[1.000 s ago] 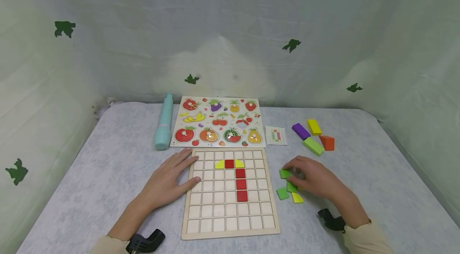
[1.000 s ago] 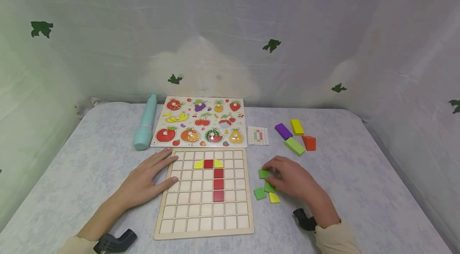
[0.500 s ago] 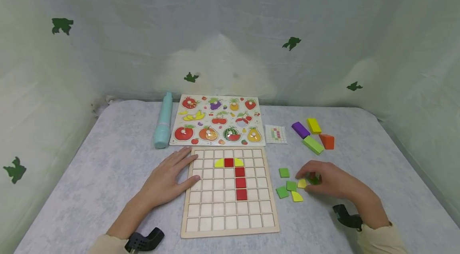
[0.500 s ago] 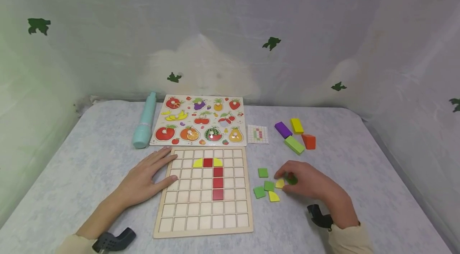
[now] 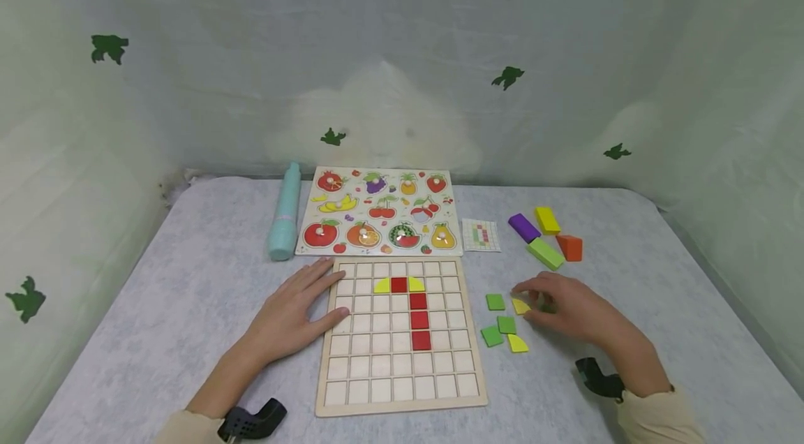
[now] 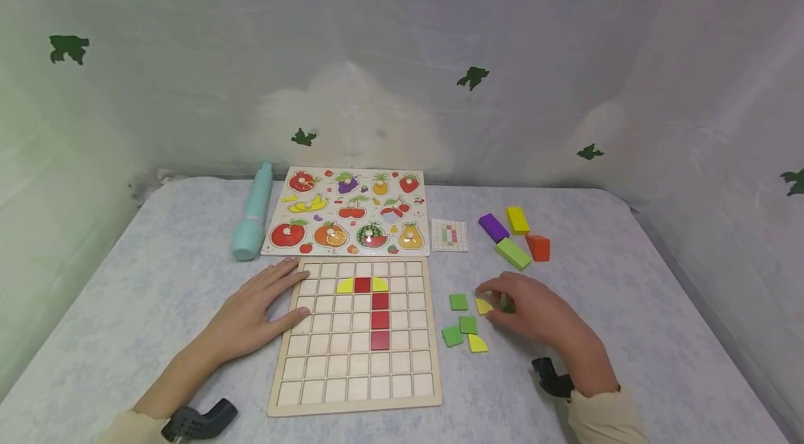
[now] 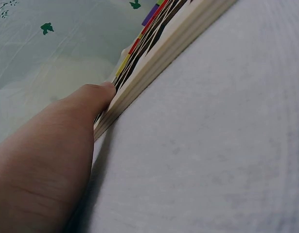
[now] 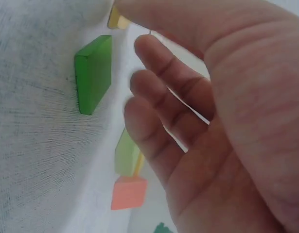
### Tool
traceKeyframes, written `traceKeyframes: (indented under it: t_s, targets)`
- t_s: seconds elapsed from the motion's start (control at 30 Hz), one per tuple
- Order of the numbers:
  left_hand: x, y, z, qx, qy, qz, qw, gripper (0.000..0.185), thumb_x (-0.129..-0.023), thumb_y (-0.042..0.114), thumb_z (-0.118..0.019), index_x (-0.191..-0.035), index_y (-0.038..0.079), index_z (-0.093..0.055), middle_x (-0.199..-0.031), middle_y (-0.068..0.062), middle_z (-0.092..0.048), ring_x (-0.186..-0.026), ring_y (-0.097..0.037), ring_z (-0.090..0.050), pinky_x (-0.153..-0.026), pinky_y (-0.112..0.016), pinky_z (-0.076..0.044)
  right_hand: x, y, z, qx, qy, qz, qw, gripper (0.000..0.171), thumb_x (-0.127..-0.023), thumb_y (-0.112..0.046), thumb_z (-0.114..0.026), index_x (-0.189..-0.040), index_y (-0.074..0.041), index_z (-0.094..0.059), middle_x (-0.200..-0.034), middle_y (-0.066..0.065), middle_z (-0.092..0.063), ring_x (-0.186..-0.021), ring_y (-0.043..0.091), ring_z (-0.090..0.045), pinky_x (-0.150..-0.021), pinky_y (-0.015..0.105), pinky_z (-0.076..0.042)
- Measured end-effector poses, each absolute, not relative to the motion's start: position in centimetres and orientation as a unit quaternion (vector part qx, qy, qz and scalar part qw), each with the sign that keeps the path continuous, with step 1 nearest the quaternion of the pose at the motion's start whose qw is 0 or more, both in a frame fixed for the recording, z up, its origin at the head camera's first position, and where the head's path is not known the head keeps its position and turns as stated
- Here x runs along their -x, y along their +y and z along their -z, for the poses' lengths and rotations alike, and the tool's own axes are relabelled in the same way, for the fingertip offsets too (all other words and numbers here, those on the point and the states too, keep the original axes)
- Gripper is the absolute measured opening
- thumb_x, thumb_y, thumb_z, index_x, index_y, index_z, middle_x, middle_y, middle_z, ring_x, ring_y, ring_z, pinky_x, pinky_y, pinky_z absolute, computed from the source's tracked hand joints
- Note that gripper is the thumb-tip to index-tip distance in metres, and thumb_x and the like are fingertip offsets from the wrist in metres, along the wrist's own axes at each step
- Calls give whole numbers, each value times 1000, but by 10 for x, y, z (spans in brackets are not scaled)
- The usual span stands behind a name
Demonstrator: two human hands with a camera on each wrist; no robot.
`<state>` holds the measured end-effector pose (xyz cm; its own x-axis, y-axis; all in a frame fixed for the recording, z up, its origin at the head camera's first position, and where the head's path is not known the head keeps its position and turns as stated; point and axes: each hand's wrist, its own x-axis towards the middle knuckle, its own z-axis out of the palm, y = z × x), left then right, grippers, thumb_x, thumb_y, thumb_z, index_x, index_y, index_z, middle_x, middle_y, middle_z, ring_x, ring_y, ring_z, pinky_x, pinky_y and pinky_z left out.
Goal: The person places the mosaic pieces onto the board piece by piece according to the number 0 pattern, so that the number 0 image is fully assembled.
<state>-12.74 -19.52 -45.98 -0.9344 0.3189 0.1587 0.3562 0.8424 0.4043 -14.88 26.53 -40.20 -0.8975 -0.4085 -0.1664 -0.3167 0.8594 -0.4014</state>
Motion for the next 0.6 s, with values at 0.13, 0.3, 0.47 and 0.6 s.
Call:
traceKeyframes:
  t_s: [0.13,0.3,0.47,0.6]
  targets:
    - [127,-195,459,174,-960,216,41,70,-91,56,-70,-148,17,-57,-163,-11,-41,-151,-37,-36,-117,-63,-37,149,265,402,211,950,192,125,31,-90,-15,-80,-120,-25,-78,-106,-12,-69,-89,7,-57,-73,23,-53]
    - [127,-195,457,176,-960,215,43,70,-91,55,-70,-149,17,-56,-163,-12,-41,-151,-37,-37,-117,-63,-37,148,263,402,206,949,196,138,33,-89,-23,-82,-121,-19,-77,-96,-14,-67,-82,7,-55,-70,21,-51]
    - [127,-195,458,177,-959,216,43,70,-91,55,-71,-148,17,-57,-163,-12,-41,-150,-37,-37,-117,-63,-37,148,266,403,211,943,206,156,35,-89,-21,-81,-124,-19,-76,-93,-15,-64,-80,7,-54,-68,21,-50]
    - [127,-195,458,178,-959,218,46,69,-91,54,-71,-148,16,-57,-162,-12,-42,-150,-38,-38,-116,-63,-38,148,266,403,210,941,210,159,33,-90,-20,-81,-122,-18,-76,-96,-15,-67,-81,7,-55,-70,21,-52]
